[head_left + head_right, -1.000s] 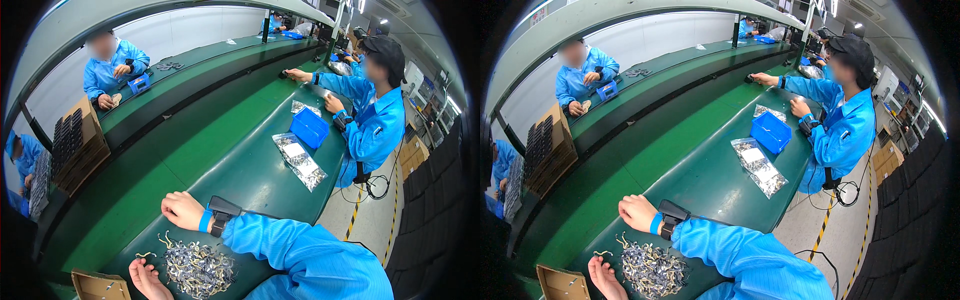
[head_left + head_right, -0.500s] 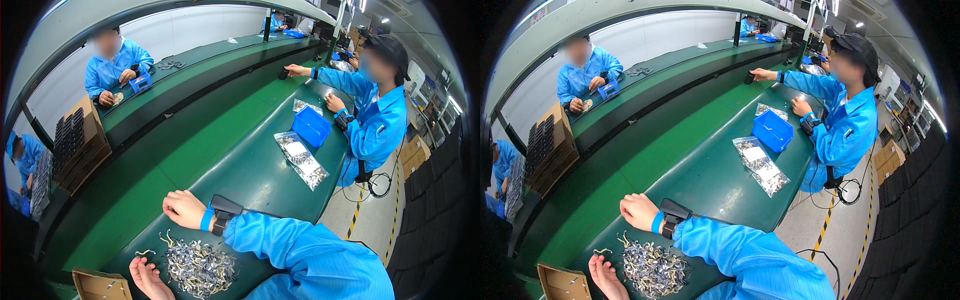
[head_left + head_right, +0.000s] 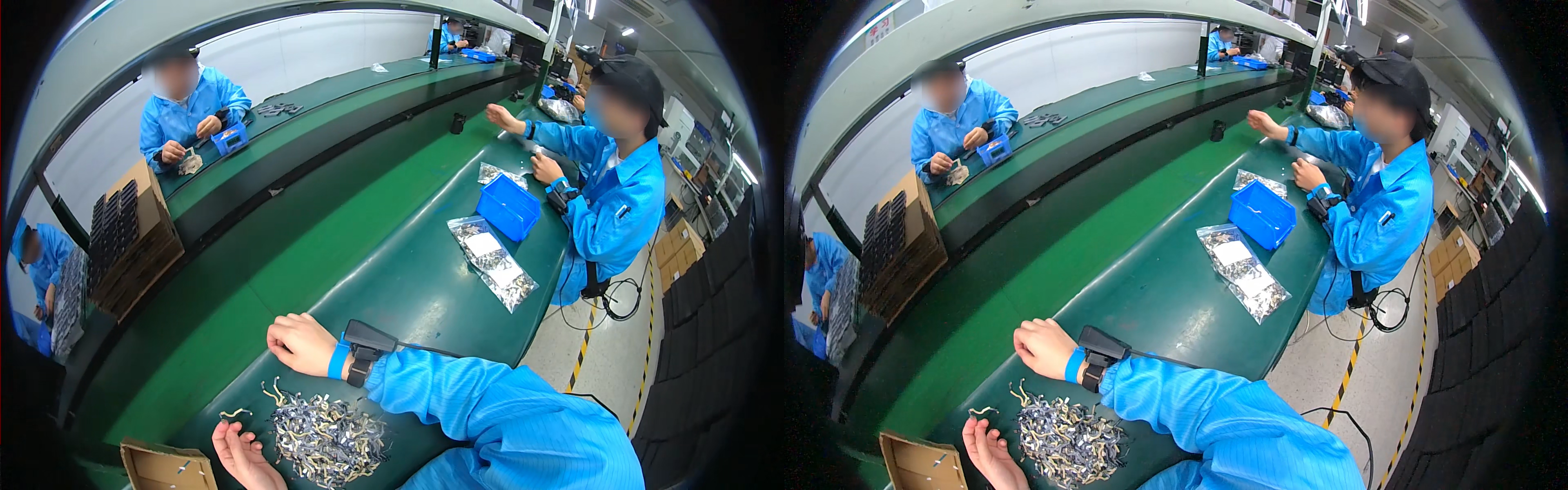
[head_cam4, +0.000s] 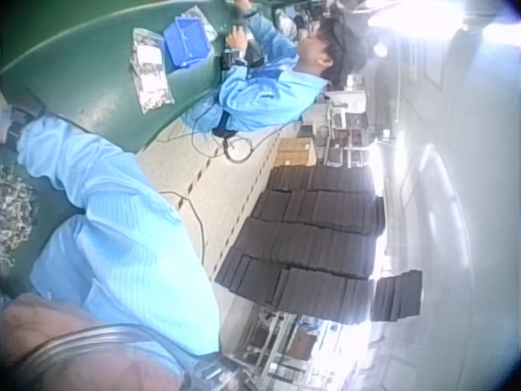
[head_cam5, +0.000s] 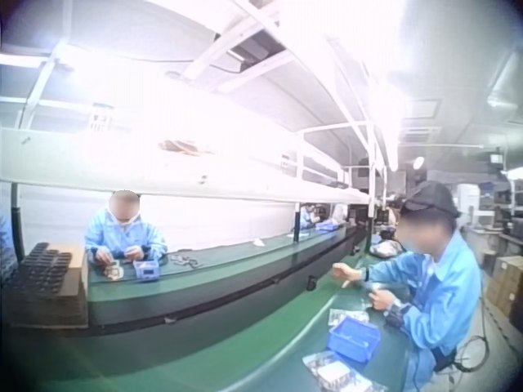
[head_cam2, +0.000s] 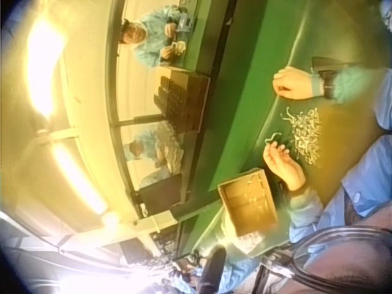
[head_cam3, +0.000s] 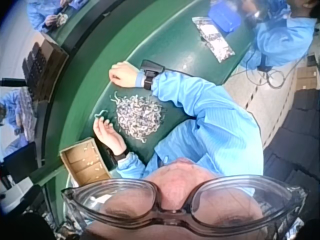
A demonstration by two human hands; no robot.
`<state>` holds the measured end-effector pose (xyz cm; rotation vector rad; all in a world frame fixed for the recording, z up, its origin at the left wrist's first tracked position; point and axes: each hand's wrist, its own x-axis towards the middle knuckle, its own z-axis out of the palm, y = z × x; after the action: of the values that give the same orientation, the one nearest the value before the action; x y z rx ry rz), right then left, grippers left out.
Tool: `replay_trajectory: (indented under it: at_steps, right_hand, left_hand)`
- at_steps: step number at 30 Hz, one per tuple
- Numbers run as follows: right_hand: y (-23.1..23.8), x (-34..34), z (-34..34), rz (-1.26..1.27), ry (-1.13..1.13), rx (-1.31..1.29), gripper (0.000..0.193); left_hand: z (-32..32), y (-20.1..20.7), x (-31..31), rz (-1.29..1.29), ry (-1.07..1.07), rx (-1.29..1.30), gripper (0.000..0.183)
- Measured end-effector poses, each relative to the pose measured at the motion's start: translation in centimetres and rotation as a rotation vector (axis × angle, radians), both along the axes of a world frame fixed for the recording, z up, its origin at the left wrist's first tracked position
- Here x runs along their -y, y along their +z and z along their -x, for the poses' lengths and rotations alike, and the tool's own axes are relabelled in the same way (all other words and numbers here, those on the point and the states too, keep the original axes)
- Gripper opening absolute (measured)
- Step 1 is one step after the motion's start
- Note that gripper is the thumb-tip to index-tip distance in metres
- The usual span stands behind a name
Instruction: Assembling small electronic components by inserting metal pins into black plastic housings at a factory workbench.
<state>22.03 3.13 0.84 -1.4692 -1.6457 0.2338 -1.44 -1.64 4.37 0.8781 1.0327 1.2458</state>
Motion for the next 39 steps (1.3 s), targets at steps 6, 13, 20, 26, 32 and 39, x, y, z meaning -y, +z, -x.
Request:
replay_trajectory:
  at_steps: [6,13,20,26,32,39]
  right_hand:
    - [0.0,0.0,-0.1,0.003,0.004,-0.002,0.004]
    - [-0.5,-0.1,0.0,-0.012,0.008,-0.005,0.003]
    - [-0.3,0.1,0.2,-0.01,-0.004,-0.002,0.004]
    - [-1.1,-0.1,-0.2,0.037,0.002,-0.024,0.004]
    - [0.3,-0.3,-1.2,0.043,0.089,-0.369,0.002]
    - [3.7,-4.6,-15.2,-0.414,-0.422,-0.515,0.011]
  left_hand:
    - [-0.1,0.2,0.1,-0.005,-0.007,-0.002,0.023]
    - [-0.1,0.1,0.2,0.0,0.001,-0.01,0.023]
    - [0.1,0.1,0.4,-0.009,0.001,-0.009,0.024]
    - [-0.1,-0.2,0.1,0.006,0.001,-0.018,0.024]
    - [-0.4,0.3,0.2,-0.011,0.012,-0.015,0.025]
    - [0.0,-0.2,0.0,-0.005,0.049,0.001,0.028]
